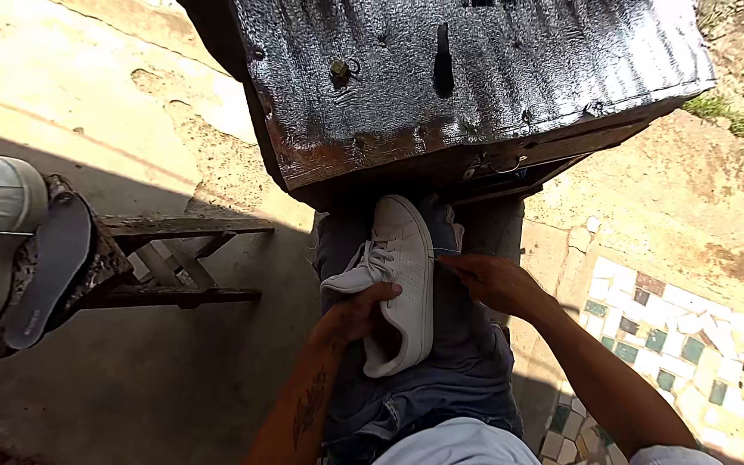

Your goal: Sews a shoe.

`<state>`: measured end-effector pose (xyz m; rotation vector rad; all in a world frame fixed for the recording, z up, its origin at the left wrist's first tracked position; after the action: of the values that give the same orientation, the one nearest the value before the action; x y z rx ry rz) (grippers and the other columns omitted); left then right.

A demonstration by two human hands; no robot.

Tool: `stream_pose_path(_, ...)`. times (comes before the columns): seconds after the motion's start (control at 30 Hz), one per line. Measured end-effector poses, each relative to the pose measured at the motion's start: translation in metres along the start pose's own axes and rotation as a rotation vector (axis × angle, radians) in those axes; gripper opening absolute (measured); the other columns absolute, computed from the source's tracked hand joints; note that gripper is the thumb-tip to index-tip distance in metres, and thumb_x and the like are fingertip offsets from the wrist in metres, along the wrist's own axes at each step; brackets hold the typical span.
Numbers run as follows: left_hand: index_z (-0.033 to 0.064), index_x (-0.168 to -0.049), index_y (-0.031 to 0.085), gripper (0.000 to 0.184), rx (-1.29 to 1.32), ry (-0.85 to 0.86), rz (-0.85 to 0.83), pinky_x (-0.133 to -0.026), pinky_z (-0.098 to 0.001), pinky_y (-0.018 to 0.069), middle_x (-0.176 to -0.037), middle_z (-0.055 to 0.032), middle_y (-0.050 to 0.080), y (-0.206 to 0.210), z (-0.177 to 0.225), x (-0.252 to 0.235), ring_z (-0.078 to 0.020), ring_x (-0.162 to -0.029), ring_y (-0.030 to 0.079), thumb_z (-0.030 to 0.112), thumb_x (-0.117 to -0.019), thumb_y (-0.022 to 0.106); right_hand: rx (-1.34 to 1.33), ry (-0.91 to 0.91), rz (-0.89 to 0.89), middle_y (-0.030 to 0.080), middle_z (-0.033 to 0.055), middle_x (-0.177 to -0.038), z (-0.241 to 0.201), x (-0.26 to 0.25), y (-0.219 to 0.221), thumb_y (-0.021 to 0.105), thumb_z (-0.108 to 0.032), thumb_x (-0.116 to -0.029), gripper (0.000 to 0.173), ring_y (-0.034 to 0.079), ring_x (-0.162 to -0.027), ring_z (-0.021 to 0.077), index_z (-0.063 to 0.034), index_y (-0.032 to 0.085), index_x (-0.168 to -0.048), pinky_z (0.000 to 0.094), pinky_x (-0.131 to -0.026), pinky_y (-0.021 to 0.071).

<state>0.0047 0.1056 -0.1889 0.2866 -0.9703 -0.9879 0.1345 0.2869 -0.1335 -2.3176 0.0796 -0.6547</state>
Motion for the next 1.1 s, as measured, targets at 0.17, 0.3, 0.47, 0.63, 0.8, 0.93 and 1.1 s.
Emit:
stream_pose_path(0.17,0.0067,-0.105,0.068,0.023,-0.038,-0.039,-0.028,-0.086,-0.0367,0.0612,-0.097,-0.0096,0.075,0.002,-0.002,-0.001,-0.0168,-0.092,0.073,0.013,-0.0843,0.074,0.218,-0.053,-0.138,0.075,0.0049,-0.101,-0.01,-0.013,-0.022,0.046,-0.029,-0.11,0.033,0.072,-0.088,0.0275,-0.0304,0.066,-0.136,0.0553,-0.074,0.0552)
stream_pose_path(0.3,0.0089,-0.099,0.069,0.02,-0.084,-0.028,-0.036,-0.083,-0.0348,0.0612,-0.093,-0.0059,0.075,0.003,0.0,-0.003,-0.014,-0.088,0.073,0.014,-0.0816,0.075,0.345,-0.12,-0.246,0.069,0.0046,-0.08,-0.015,-0.031,-0.029,0.046,-0.039,-0.1096,0.03,0.069,-0.076,0.0264,-0.0227,0.071,-0.116,0.0519,-0.065,0.0552)
stream_pose_path(0.47,0.0091,-0.097,0.07,0.016,-0.126,0.029,-0.094,-0.084,-0.0327,0.06,-0.092,-0.0033,0.074,0.002,-0.001,-0.007,-0.0116,-0.088,0.072,0.012,-0.0826,0.076,0.406,-0.099,-0.335,0.068,0.0043,-0.08,-0.019,-0.041,-0.029,0.045,-0.039,-0.1098,0.03,0.069,-0.076,0.0261,-0.0235,0.07,-0.116,0.0514,-0.065,0.055)
stream_pose_path(0.63,0.0096,-0.099,0.07,0.016,-0.155,0.036,-0.13,-0.085,-0.0324,0.0602,-0.092,-0.0027,0.075,-0.002,-0.002,-0.012,-0.0112,-0.088,0.072,0.01,-0.0836,0.076,0.458,-0.085,-0.358,0.069,0.0044,-0.08,-0.029,-0.049,-0.025,0.045,-0.038,-0.1098,0.029,0.069,-0.077,0.0272,-0.0235,0.07,-0.116,0.051,-0.063,0.0547)
stream_pose_path(0.8,0.0067,-0.1,0.068,0.018,-0.196,0.076,-0.05,-0.086,-0.0333,0.0598,-0.092,-0.004,0.074,0.004,0.002,-0.014,-0.0123,-0.089,0.071,0.01,-0.0833,0.075,0.471,-0.119,-0.368,0.067,0.0078,-0.079,-0.038,-0.064,-0.015,0.045,-0.034,-0.11,0.029,0.069,-0.078,0.0301,-0.0142,0.066,-0.109,0.0523,-0.067,0.0546)
stream_pose_path(0.93,-0.0008,-0.134,0.056,0.047,-0.31,0.157,-0.036,-0.103,-0.0325,0.0543,-0.12,-0.0036,0.07,0.007,0.003,0.037,-0.0113,-0.113,0.067,0.025,-0.0968,0.069,0.448,-0.194,-0.295,0.071,0.0082,-0.087,-0.037,-0.055,-0.024,0.054,-0.04,-0.1066,0.03,0.07,-0.081,0.03,-0.0153,0.072,-0.109,0.0564,-0.071,0.055)
stream_pose_path(1.1,0.0082,-0.111,0.073,0.025,-1.045,0.596,0.545,-0.075,-0.0249,0.0562,-0.093,-0.0001,0.072,-0.06,0.022,0.119,-0.0063,-0.082,0.066,0.027,-0.1002,0.062,0.392,-0.425,0.214,0.071,0.0103,-0.116,-0.1,-0.025,-0.054,0.061,-0.045,-0.0999,0.038,0.067,-0.109,0.0328,-0.0141,0.073,-0.119,0.0579,-0.09,0.0528)
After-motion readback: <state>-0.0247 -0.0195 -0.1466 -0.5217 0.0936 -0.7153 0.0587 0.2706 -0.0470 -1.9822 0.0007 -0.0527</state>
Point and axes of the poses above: each hand's wrist, its own x-axis away from the middle knuckle, its own y-axis out of the palm, z = x × y, the point moved 7 cm from there along -x, towards the middle knuckle
